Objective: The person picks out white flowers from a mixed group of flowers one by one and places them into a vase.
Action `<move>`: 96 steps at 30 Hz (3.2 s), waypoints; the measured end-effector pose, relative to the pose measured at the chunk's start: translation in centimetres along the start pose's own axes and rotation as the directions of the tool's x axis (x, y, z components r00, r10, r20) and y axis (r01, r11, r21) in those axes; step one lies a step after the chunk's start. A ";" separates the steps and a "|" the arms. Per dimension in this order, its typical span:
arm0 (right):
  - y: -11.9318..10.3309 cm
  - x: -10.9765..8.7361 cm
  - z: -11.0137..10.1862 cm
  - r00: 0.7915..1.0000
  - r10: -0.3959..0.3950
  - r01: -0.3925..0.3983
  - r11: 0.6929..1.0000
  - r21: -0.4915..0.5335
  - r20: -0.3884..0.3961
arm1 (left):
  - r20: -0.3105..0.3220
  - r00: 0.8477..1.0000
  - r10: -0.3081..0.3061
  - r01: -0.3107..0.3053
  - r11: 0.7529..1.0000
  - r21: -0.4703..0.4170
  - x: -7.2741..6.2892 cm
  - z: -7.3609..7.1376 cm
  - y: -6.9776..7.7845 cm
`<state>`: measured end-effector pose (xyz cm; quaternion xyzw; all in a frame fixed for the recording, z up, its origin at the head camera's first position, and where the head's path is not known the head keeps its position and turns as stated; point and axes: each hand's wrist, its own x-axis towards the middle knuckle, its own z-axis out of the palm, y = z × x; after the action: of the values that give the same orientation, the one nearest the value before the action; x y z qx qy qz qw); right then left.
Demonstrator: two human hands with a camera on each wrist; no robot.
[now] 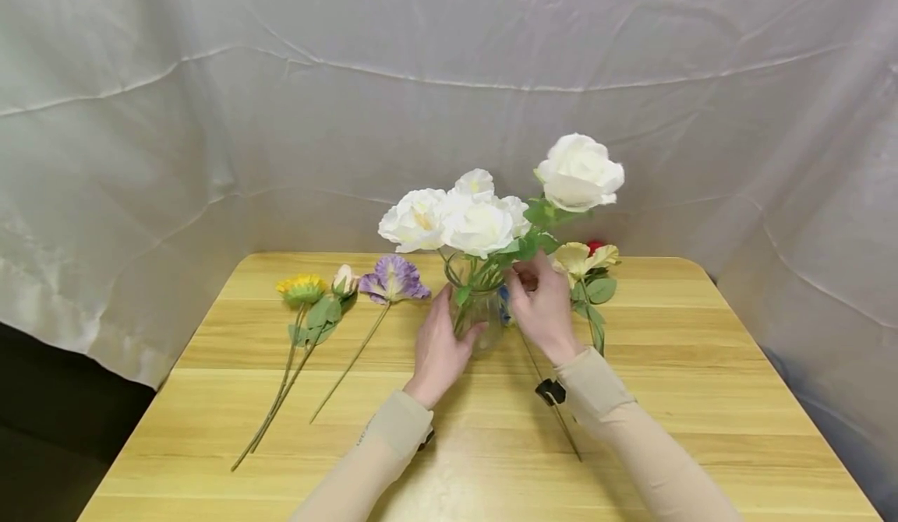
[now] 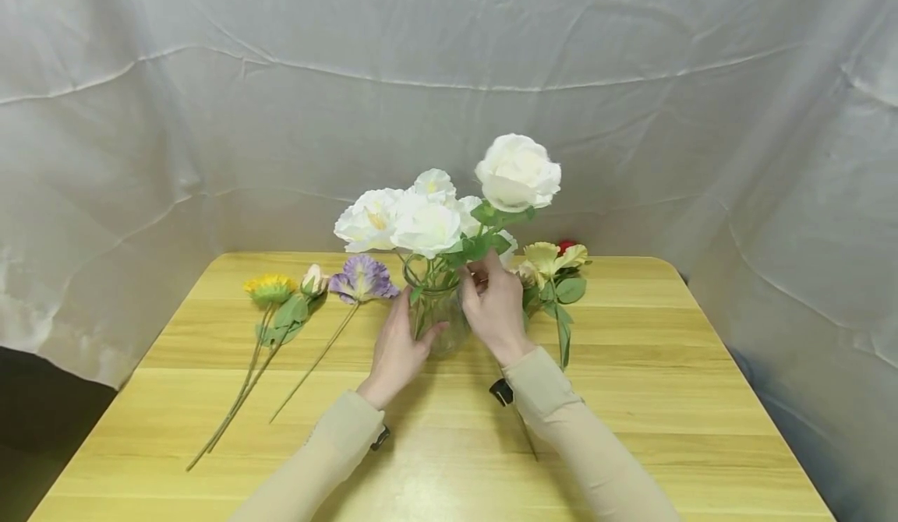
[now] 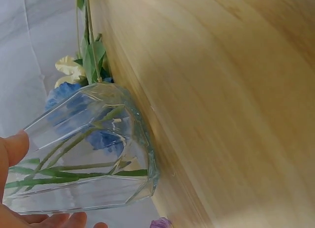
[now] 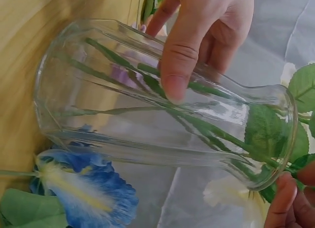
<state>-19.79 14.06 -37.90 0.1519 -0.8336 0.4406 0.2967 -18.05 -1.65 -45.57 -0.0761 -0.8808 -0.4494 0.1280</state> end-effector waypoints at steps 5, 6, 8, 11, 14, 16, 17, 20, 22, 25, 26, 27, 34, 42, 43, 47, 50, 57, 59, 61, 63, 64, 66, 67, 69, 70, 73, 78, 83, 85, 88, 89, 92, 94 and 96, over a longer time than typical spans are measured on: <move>0.0 -0.1 -0.1 1.000 -0.004 0.004 1.000 0.017 -0.027 | -0.003 1.000 0.006 -0.006 1.000 0.009 0.0 0.0 0.1; 0.0 -0.1 -0.1 1.000 -0.003 0.003 1.000 0.009 -0.026 | -0.004 1.000 0.005 -0.005 1.000 0.013 0.0 -0.1 0.2; -0.2 0.1 -0.1 1.000 -0.003 0.003 1.000 -0.002 -0.010 | -0.005 1.000 0.005 -0.005 1.000 0.017 0.0 -0.1 0.3; -0.3 0.4 -0.1 0.999 -0.001 0.002 0.999 -0.034 0.032 | -0.005 1.000 -0.002 0.002 1.000 0.023 0.0 -0.1 0.3; -0.3 0.4 -0.1 0.998 -0.006 0.010 0.998 -0.054 0.063 | -0.005 1.000 -0.002 0.002 1.000 0.025 0.0 -0.1 0.3; -0.3 0.4 -0.1 0.997 -0.013 0.018 0.998 -0.062 0.074 | -0.005 1.000 -0.003 0.003 1.000 0.026 0.0 -0.1 0.2; -0.3 0.3 -0.1 0.997 -0.014 0.019 0.998 -0.060 0.082 | -0.005 1.000 -0.003 0.003 1.000 0.025 0.0 0.0 0.3; -0.2 0.0 -0.2 0.994 -0.005 0.009 0.999 -0.034 0.109 | -0.006 1.000 -0.005 0.005 1.000 0.020 -0.1 0.0 0.3; -0.2 -0.3 -0.2 0.993 0.008 -0.006 1.000 -0.016 0.117 | -0.006 1.000 -0.006 0.006 1.000 0.018 -0.1 0.0 0.3; 0.1 -0.7 -0.2 0.995 0.020 -0.020 1.000 -0.006 0.099 | -0.007 1.000 -0.005 0.005 1.000 0.019 -0.1 -0.1 0.4; 0.1 -0.9 -0.2 0.996 0.019 -0.019 1.000 -0.003 0.089 | -0.006 1.000 -0.004 0.004 1.000 0.021 -0.1 -0.1 0.4; 0.2 -1.0 -0.2 0.997 0.022 -0.022 1.000 -0.005 0.077 | -0.006 1.000 -0.001 0.001 1.000 0.021 -0.1 -0.1 0.4; 0.3 -1.6 -0.4 0.995 0.092 -0.096 0.986 0.136 0.035 | 0.005 1.000 -0.004 0.004 1.000 0.030 0.0 -0.2 0.5; 0.5 -1.5 -0.6 0.988 0.069 -0.031 0.967 0.251 -0.141 | 0.018 1.000 -0.018 0.017 0.999 0.031 0.1 -0.1 0.3; 0.5 -1.3 -0.6 0.985 0.046 0.001 0.962 0.273 -0.166 | 0.018 1.000 -0.019 0.019 0.999 0.029 0.1 -0.1 0.2; 0.4 -0.7 -0.7 0.972 -0.036 0.116 0.933 0.340 -0.232 | 0.011 1.000 -0.016 0.016 0.999 0.029 0.2 -0.1 0.1; 0.2 -0.5 -0.8 0.966 -0.061 0.144 0.934 0.327 -0.250 | 0.007 1.000 -0.012 0.012 0.999 0.033 0.2 -0.1 0.1; -0.3 -0.3 -0.8 0.978 -0.025 0.074 0.970 0.231 -0.207 | 0.011 1.000 -0.015 0.014 0.999 0.037 0.2 -0.1 0.0; -0.3 -0.2 -0.9 0.981 -0.025 0.066 0.976 0.208 -0.195 | 0.012 1.000 -0.016 0.016 0.999 0.037 0.1 -0.1 0.0; -0.4 0.1 -0.9 0.978 -0.047 0.087 0.977 0.196 -0.203 | 0.014 1.000 -0.019 0.018 0.999 0.035 0.1 -0.1 0.1; -0.5 0.4 -1.2 0.975 -0.072 0.114 0.974 0.195 -0.210 | 0.018 1.000 -0.024 0.024 0.999 0.033 0.1 -0.2 0.1; -0.6 0.6 -1.3 0.972 -0.088 0.133 0.970 0.201 -0.218 | 0.019 0.999 -0.027 0.026 0.999 0.031 0.1 -0.2 0.1; -0.9 1.0 -1.6 0.963 -0.130 0.176 0.967 0.185 -0.234 | 0.023 0.999 -0.028 0.028 0.999 0.027 0.0 -0.2 0.2; -1.0 1.2 -1.8 0.960 -0.146 0.190 0.967 0.170 -0.240 | 0.022 0.999 -0.027 0.027 0.999 0.024 0.0 -0.3 0.2; -1.3 1.5 -2.0 0.955 -0.169 0.206 0.970 0.132 -0.243 | 0.021 0.999 -0.025 0.025 0.999 0.022 0.0 -0.3 0.2; -1.4 1.6 -2.1 0.954 -0.178 0.210 0.971 0.114 -0.241 | 0.019 1.000 -0.022 0.022 1.000 0.020 0.0 -0.4 0.2; -1.6 1.8 -2.1 0.963 -0.172 0.192 0.978 0.081 -0.206 | 0.015 1.000 -0.017 0.016 1.000 0.022 0.0 -0.4 0.2; -1.4 1.4 -1.7 0.990 -0.066 0.078 0.992 0.095 -0.124 | 0.018 1.000 -0.013 0.013 1.000 0.028 -0.1 -0.3 0.1; -1.0 0.7 -1.6 0.996 0.002 0.010 0.991 0.133 -0.090 | 0.016 1.000 -0.004 0.004 1.000 0.022 -0.4 -0.4 0.1; -0.9 0.4 -1.6 0.996 0.034 -0.021 0.986 0.163 -0.078 | 0.017 1.000 -0.006 0.005 1.000 0.022 -0.5 -0.4 0.1; -0.7 -0.1 -1.6 0.994 0.092 -0.078 0.970 0.228 -0.054 | 0.026 1.000 -0.012 0.011 1.000 0.023 -0.7 -0.6 0.1; -0.7 -0.3 -1.7 0.993 0.110 -0.095 0.962 0.255 -0.046 | 0.029 1.000 -0.012 0.011 1.000 0.022 -0.8 -0.6 0.1; -0.5 -0.7 -1.7 0.991 0.128 -0.113 0.946 0.305 -0.033 | 0.042 0.999 -0.014 0.013 1.000 0.021 -1.0 -0.9 0.1; -0.3 -1.0 -1.8 0.992 0.123 -0.109 0.941 0.319 -0.024 | 0.046 0.999 -0.016 0.015 1.000 0.017 -1.2 -1.0 0.1; 0.0 -1.3 -1.8 0.993 0.118 -0.108 0.939 0.327 -0.012 | 0.045 0.999 -0.014 0.013 1.000 0.021 -1.3 -1.2 0.0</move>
<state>-18.11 15.51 -37.88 0.1438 -0.7518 0.5910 0.2547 -16.60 -2.65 -45.31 -0.0791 -0.8885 -0.4394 0.1060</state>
